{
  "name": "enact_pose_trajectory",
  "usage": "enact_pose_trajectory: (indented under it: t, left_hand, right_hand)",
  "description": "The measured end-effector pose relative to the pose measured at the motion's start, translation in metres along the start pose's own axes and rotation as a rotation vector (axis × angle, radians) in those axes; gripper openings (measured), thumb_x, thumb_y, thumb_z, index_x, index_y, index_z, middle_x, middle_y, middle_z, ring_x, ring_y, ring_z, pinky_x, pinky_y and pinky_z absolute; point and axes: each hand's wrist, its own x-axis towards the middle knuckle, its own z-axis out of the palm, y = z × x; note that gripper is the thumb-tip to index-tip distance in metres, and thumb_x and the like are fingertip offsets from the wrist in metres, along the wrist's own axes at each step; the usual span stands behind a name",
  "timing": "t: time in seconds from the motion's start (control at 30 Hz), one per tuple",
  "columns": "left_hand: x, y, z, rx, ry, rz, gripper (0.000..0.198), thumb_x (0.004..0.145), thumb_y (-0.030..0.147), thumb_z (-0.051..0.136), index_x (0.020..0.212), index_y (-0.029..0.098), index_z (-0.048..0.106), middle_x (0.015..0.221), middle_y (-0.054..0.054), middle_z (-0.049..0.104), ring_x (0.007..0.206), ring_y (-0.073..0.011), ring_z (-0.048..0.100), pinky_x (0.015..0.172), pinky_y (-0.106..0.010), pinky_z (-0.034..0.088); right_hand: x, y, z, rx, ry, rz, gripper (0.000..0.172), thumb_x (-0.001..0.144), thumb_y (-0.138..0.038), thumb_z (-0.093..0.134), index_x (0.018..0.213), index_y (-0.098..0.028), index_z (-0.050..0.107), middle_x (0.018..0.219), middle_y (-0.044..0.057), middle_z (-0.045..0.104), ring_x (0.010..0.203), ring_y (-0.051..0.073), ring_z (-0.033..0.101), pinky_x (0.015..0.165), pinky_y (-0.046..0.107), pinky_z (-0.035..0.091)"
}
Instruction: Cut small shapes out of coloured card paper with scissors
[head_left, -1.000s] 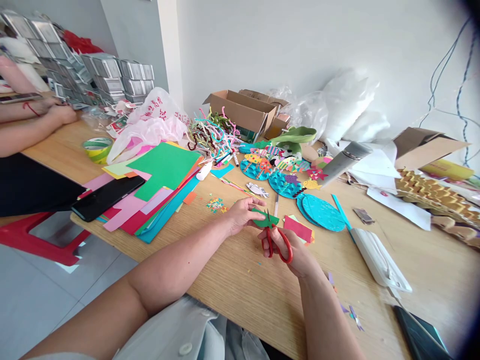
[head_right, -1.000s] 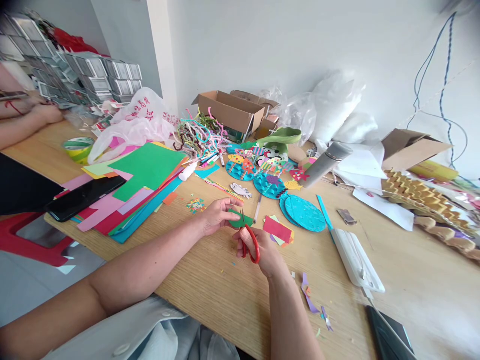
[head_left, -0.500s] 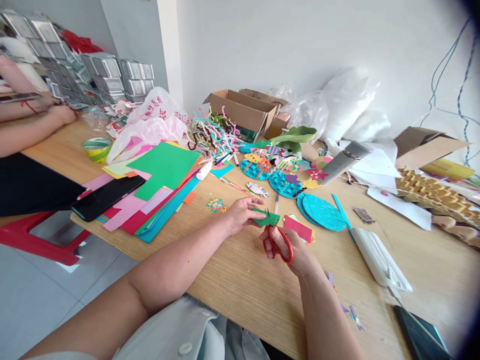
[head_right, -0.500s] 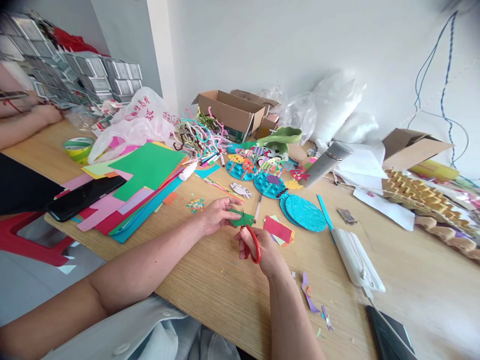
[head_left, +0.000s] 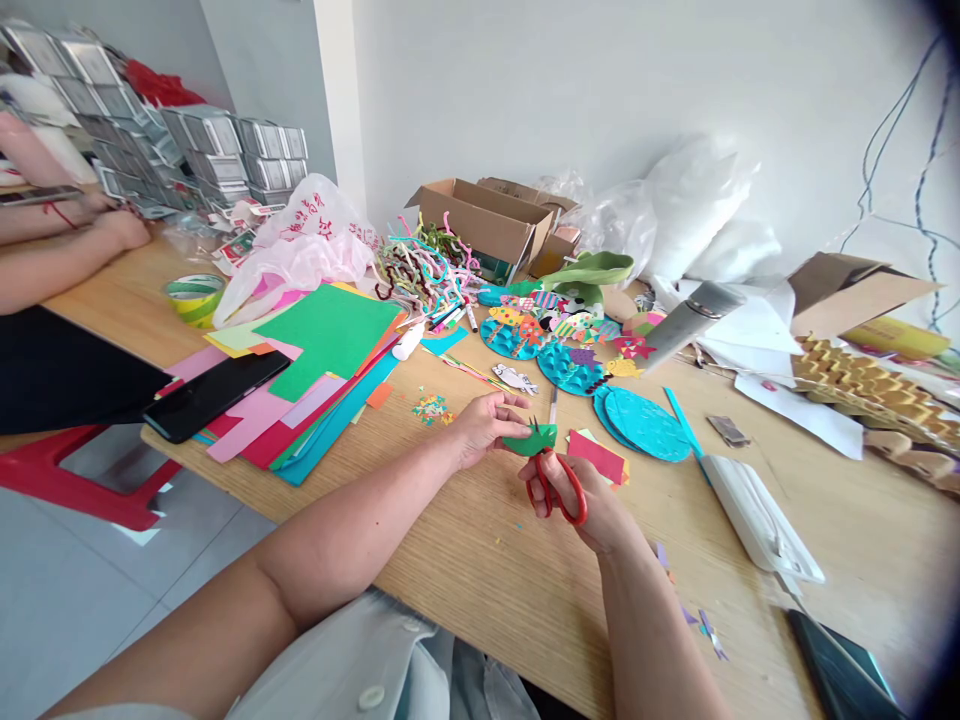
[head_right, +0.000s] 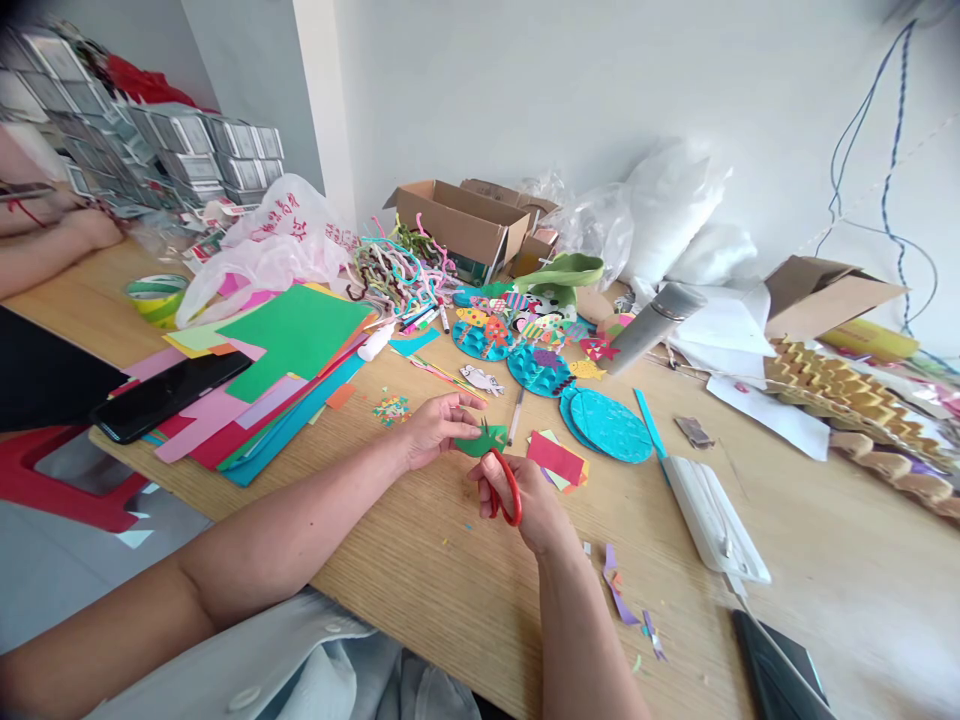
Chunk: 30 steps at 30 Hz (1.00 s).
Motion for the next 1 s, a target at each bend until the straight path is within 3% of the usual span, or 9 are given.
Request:
enact_pose_trajectory:
  t: [0.57, 1.0]
  left_hand:
    - [-0.0002, 0.0000, -0.0004, 0.033, -0.028, 0.003, 0.052, 0.056, 0.012, 0.076, 0.104, 0.015, 0.054, 0.070, 0.002, 0.060, 0.061, -0.0083, 0.057, 0.062, -0.022, 0.041]
    - [-0.0035, 0.0053, 0.0022, 0.035, -0.034, -0.016, 0.051, 0.057, 0.011, 0.074, 0.103, 0.015, 0.054, 0.070, 0.002, 0.060, 0.063, -0.0091, 0.058, 0.064, -0.023, 0.042]
  right_hand:
    - [0.0006, 0.0012, -0.0045, -0.055, -0.053, -0.027, 0.049, 0.083, -0.061, 0.046, 0.082, -0.014, 0.062, 0.059, 0.002, 0.059, 0.051, 0.014, 0.056, 0.048, 0.025, 0.040]
    - [0.0002, 0.0007, -0.0067, -0.161, -0.037, -0.043, 0.050, 0.084, -0.061, 0.046, 0.085, -0.013, 0.061, 0.057, 0.002, 0.058, 0.050, 0.013, 0.053, 0.045, 0.024, 0.035]
